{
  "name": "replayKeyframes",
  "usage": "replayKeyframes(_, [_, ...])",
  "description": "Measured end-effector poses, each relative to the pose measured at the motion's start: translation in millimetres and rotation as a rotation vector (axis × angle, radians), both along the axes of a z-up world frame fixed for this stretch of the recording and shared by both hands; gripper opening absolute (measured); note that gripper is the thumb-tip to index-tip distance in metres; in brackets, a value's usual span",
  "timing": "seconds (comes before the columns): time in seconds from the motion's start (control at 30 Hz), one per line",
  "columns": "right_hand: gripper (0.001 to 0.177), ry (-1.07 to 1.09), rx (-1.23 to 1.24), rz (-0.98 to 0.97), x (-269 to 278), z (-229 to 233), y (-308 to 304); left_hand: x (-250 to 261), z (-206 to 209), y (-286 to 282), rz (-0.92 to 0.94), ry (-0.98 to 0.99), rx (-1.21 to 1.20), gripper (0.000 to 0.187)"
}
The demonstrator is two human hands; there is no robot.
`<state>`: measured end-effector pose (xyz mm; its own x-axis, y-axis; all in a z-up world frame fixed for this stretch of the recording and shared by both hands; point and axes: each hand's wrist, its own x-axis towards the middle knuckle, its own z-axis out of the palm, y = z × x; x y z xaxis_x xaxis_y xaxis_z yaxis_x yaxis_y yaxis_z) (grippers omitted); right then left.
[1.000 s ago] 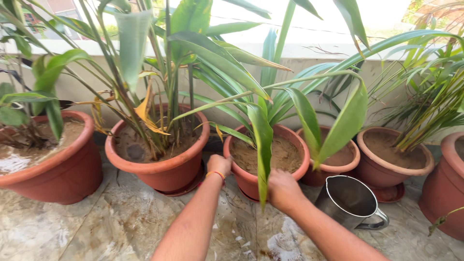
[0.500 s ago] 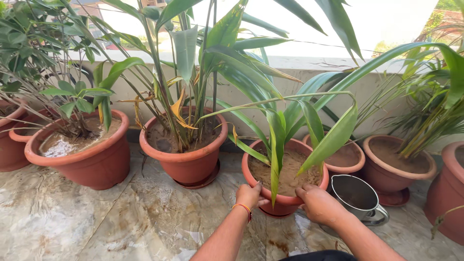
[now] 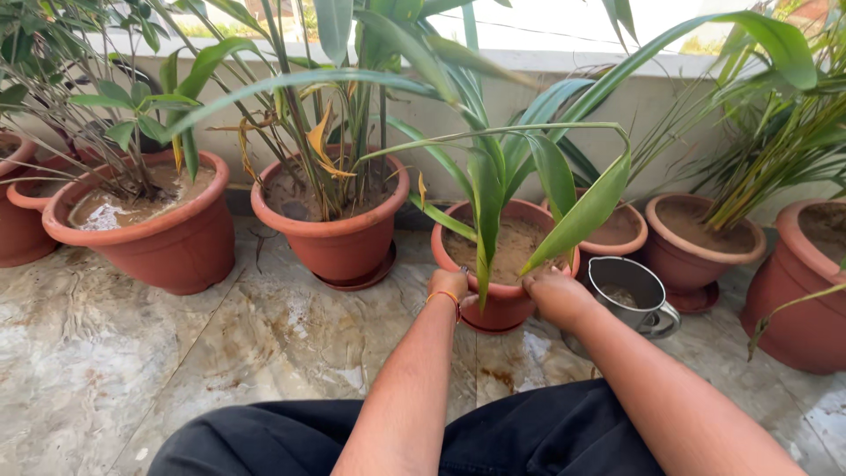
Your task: The person waters several potted plants on a tiled balcony using a metal cup to scoop water from a larger metal pitcher. They pour water into the soil of each pot, moving from one plant to the next.
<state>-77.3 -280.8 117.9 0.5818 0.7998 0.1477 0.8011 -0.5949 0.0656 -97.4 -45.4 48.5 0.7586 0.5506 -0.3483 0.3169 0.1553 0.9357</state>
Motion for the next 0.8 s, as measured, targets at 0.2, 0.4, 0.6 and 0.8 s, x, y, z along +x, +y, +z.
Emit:
replayKeyframes(0.2, [0.018, 0.050, -0.365, -0.171, -1, 19, 38, -15, 33, 5, 0.016, -0.013, -0.260, 0.035])
replayKeyframes(0.4, [0.018, -0.061, -0.230, -0.147, 10, 3, 39, -25, 55, 7, 0.033, 0.017, -0.291, 0.034])
replayKeyframes(0.6, [0.017, -0.133, 0.004, -0.036, 16, -19, 27, -11, 37, 12, 0.026, -0.057, -0.410, 0.029])
replayKeyframes(0.8, [0.015, -0.214, 0.067, -0.037, 12, -28, 26, -2, 21, 13, -0.008, -0.028, -0.267, 0.033])
